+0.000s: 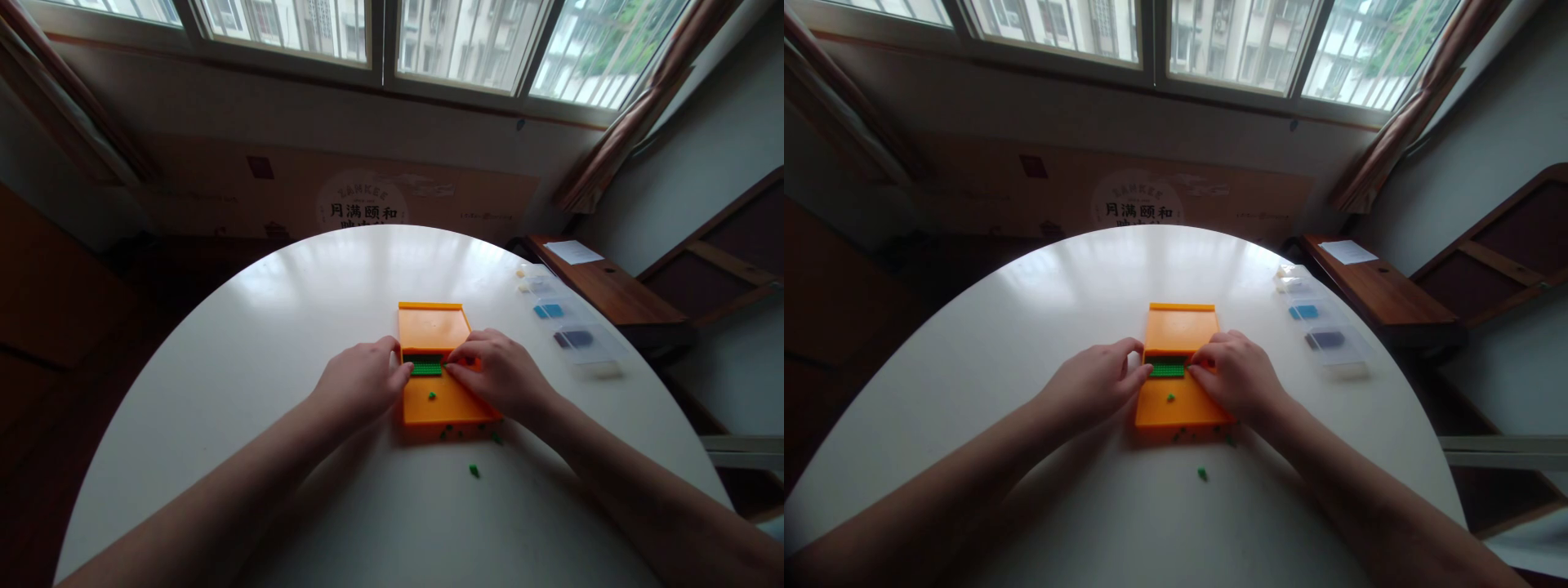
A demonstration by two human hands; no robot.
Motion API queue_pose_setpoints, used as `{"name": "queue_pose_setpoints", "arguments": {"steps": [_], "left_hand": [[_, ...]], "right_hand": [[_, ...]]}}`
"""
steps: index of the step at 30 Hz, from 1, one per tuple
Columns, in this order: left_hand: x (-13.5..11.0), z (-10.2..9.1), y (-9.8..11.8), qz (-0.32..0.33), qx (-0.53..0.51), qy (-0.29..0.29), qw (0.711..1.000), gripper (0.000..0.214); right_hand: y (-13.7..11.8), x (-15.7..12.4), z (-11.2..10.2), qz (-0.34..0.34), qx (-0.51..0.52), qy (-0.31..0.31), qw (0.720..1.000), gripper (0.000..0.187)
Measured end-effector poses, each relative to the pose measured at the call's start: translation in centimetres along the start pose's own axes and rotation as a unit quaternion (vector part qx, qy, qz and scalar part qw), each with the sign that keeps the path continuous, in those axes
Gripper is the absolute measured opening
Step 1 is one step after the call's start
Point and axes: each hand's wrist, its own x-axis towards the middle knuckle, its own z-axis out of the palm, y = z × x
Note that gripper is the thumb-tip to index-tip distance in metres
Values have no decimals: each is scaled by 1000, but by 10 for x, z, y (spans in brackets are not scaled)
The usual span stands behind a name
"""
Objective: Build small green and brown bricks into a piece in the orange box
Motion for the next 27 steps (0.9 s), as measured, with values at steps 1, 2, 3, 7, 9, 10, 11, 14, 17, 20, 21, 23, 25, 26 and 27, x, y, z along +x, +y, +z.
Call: {"name": "queue_pose_setpoints", "arguments": {"steps": [1, 2, 3, 7, 9, 10, 11, 14, 17, 20, 21, 23, 25, 26, 27], "left_hand": [[0, 0, 0, 1, 0, 0, 1000, 34], [0, 0, 0, 2, 1, 0, 1000, 34], [0, 0, 0, 3, 1, -1, 1000, 34], [0, 0, 0, 8, 0, 2, 1000, 34], [-1, -1, 1, 7, 1, 1, 1000, 34], [-1, -1, 1, 6, 2, -1, 1000, 35], [-1, -1, 0, 5, 3, -2, 1000, 35], [-1, -1, 0, 5, 7, -2, 1000, 35], [-1, -1, 0, 6, 5, 0, 1000, 34], [-1, -1, 1, 6, 2, 2, 1000, 34], [-1, -2, 1, 4, 2, 1, 1000, 34], [-1, -2, 2, 1, 1, -1, 1000, 35], [-1, -2, 2, 0, -1, -1, 1000, 35], [-1, -1, 1, 0, -2, -1, 1000, 35], [-1, -1, 1, 0, -2, 0, 1000, 36]], "right_hand": [[-1, 0, 0, 2, -4, 1, 1000, 13], [-2, 1, 1, 4, -9, 3, 1000, 13], [-2, 1, 1, 8, -15, 6, 1000, 14], [-4, 1, 3, 18, -30, 10, 999, 14], [-5, 2, 3, 20, -32, 8, 999, 14], [-5, 2, 3, 21, -33, 7, 999, 14], [-6, 2, 3, 23, -35, 7, 999, 15], [-7, 3, 2, 27, -40, 8, 999, 16], [-7, 3, 2, 29, -42, 10, 999, 16], [-7, 3, 2, 27, -43, 11, 999, 16], [-7, 2, 2, 26, -41, 11, 999, 17], [-7, 2, 2, 24, -38, 9, 999, 17], [-6, 1, 3, 21, -38, 9, 999, 17], [-6, 1, 3, 21, -40, 10, 999, 17], [-6, 1, 3, 20, -41, 11, 999, 17]]}}
